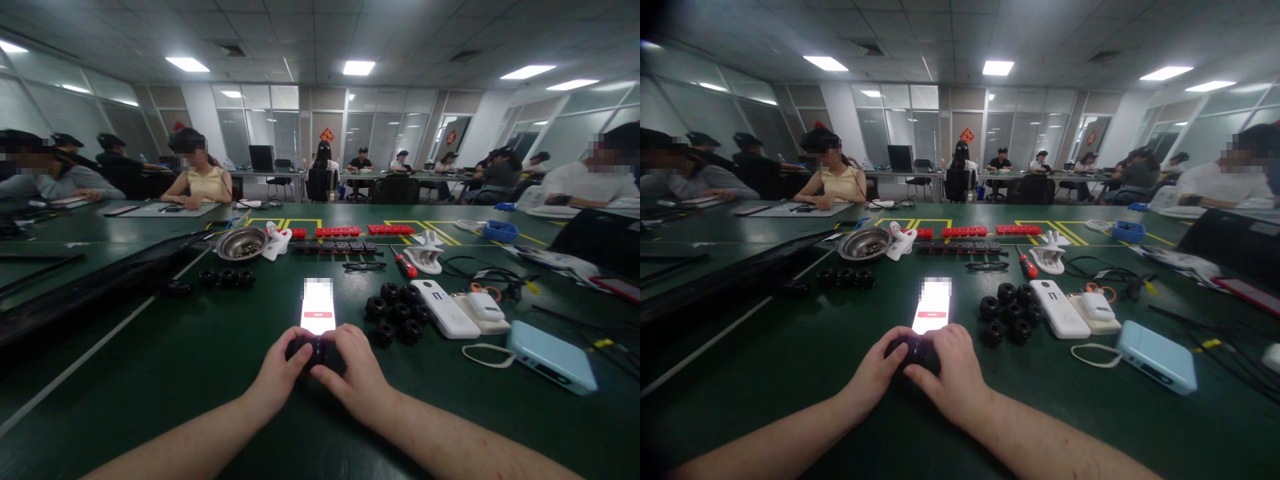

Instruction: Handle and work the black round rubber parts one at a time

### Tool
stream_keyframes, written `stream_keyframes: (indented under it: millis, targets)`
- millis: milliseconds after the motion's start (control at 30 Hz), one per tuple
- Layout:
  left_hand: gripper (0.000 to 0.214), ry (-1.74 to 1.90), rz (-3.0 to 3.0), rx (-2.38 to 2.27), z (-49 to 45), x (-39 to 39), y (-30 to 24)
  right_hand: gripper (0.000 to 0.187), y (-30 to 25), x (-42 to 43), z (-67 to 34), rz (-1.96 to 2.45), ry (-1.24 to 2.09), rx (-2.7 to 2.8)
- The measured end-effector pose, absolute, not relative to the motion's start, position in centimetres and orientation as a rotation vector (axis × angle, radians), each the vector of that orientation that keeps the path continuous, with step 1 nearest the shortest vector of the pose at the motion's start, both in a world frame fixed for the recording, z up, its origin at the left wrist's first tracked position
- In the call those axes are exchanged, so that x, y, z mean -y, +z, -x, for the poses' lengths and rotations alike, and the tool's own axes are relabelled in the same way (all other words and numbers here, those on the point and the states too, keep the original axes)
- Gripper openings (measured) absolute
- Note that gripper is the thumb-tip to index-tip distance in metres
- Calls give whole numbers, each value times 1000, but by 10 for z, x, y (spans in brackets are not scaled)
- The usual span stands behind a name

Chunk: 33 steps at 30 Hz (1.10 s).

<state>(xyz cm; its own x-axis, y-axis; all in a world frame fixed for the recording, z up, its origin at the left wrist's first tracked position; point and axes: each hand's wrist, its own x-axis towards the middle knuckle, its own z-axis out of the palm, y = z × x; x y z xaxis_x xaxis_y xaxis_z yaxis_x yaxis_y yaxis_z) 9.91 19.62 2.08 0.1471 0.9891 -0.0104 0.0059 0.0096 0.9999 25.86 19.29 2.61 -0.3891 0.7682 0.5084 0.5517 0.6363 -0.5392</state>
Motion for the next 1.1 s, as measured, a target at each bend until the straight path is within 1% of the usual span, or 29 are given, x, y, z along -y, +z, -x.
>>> stream_keyframes:
  millis: [67,133,200,300,367,433,500,533,667,733,833,900,1000,1033,1100]
  targets:
    - [45,1005,-1199,-1089,-100,-197,21,29,27,-193,-258,959,336,2133]
    - [48,973,-1126,-1081,-101,-197,22,36,27,-192,-258,873,293,2186]
    - [44,985,-1096,-1097,-101,-197,23,43,28,-190,-258,821,264,2226]
    - [36,1007,-1117,-1129,-99,-196,24,45,27,-189,-258,878,285,2175]
    - [33,1046,-1172,-1135,-98,-195,23,42,27,-190,-259,953,327,2108]
    - [31,1089,-1239,-1130,-98,-194,22,32,28,-191,-259,1006,366,2076]
    - [33,1082,-1255,-1104,-98,-195,20,24,29,-191,-258,1003,381,2091]
    - [36,1062,-1231,-1092,-98,-196,20,24,30,-191,-258,983,373,2106]
    - [47,1010,-1088,-1062,-100,-199,18,36,30,-190,-258,841,285,2195]
    - [43,1018,-1079,-1072,-100,-199,19,41,30,-189,-259,809,265,2214]
    - [33,1039,-1118,-1092,-99,-197,21,44,28,-188,-260,876,304,2144]
    - [30,1076,-1179,-1092,-98,-196,22,40,28,-189,-260,951,353,2088]
    - [30,1111,-1265,-1079,-97,-195,21,26,29,-191,-259,1014,391,2084]
    - [32,1091,-1257,-1072,-97,-196,20,24,29,-191,-259,1008,387,2100]
    - [40,1035,-1186,-1062,-98,-197,19,27,30,-191,-258,958,349,2138]
